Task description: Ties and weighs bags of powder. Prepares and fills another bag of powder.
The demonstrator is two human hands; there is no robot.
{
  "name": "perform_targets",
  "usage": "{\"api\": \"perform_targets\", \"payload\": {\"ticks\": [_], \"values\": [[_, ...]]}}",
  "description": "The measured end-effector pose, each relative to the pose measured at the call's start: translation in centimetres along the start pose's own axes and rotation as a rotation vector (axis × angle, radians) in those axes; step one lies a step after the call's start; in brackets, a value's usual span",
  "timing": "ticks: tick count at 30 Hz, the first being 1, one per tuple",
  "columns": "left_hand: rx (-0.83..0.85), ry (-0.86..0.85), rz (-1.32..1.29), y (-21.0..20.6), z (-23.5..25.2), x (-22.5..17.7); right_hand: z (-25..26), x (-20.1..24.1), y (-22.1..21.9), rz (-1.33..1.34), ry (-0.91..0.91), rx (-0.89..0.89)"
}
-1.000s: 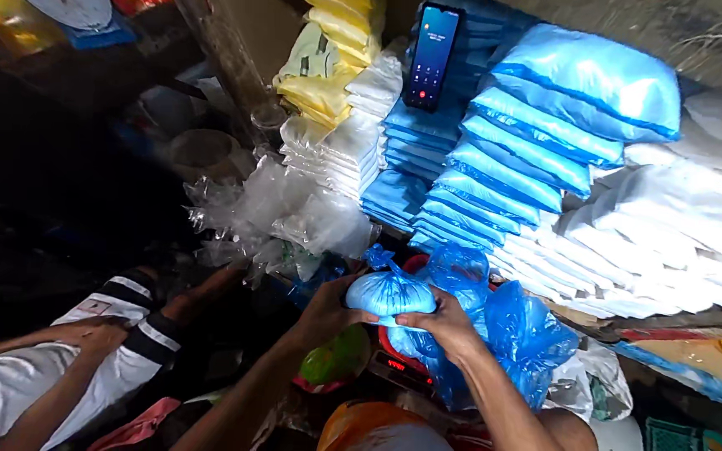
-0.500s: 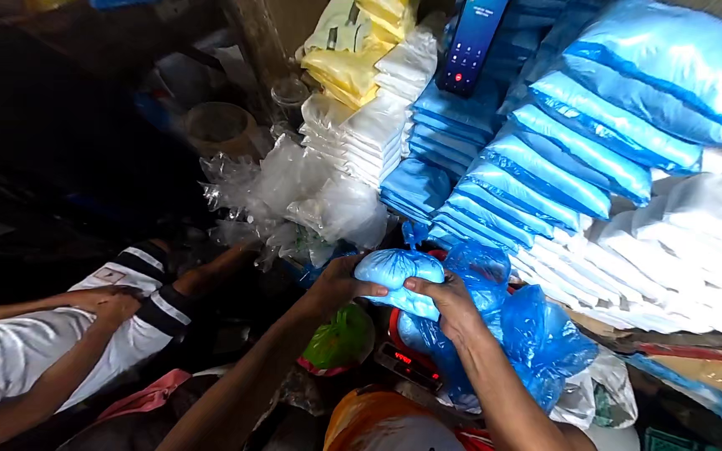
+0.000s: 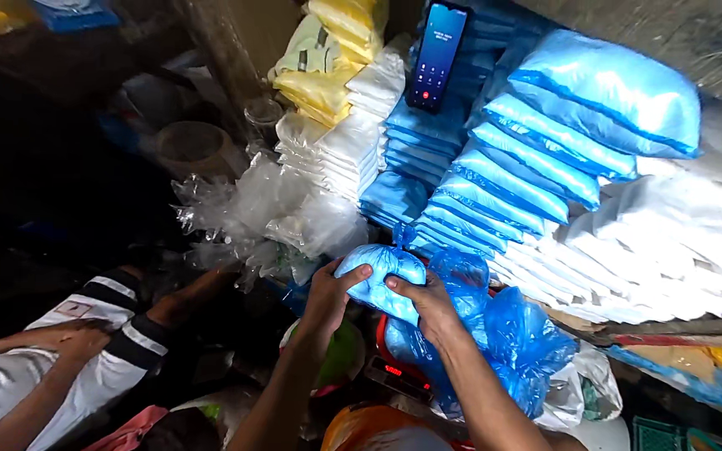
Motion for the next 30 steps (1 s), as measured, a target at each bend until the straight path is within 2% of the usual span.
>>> {"api": "perform_targets", "payload": {"ticks": [2, 6, 11, 13, 15, 18, 22, 26, 30], "values": [[-0.011, -0.009, 0.075, 0.3, 0.1, -0.6, 0.3, 0.2, -0.3, -0.039, 0.031, -0.01], [-0.008, -0.037, 0.196, 1.0, -0.2, -1.7, 1.1, 1.0, -1.0, -0.308, 0.049, 0.085], [0.001, -0.09, 0.335, 1.5, -0.4, -3.1, 2.2, -0.2, -1.6, -0.143, -0.012, 0.147], [-0.004, -0.089, 0.246, 1.8, -0.1, -3.0, 2.6, -0.1, -2.2, -0.074, -0.015, 0.125], [0.017, -0.069, 0.016, 1.7, 0.1, -2.0, 3.4, 0.4, -2.7, -0.076, -0.016, 0.097], [0.069, 0.074, -0.246, 0.6, 0.2, 0.9, 5.2, 0.9, -2.7, -0.144, -0.032, 0.029], [-0.012, 0.172, -0.36, -2.3, 2.7, 2.0, 6.3, 2.8, -1.6, -0.481, 0.075, -0.021], [-0.048, 0.132, -0.453, -5.5, 7.6, 0.5, 2.8, 6.1, 0.9, -0.719, 0.259, -0.07], [-0.112, 0.093, -0.473, -9.3, 12.7, -0.7, -1.9, 5.6, 4.1, -0.818, 0.232, -0.019]]}}
Point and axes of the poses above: each hand's wrist, its own z-axis towards the middle knuckle, its own y-axis out of the back of the hand, x = y × z, the point moved 4 cm from there along z, towards the middle knuckle, and after that the axes turned 5 degrees about y, right-handed, at the moved point
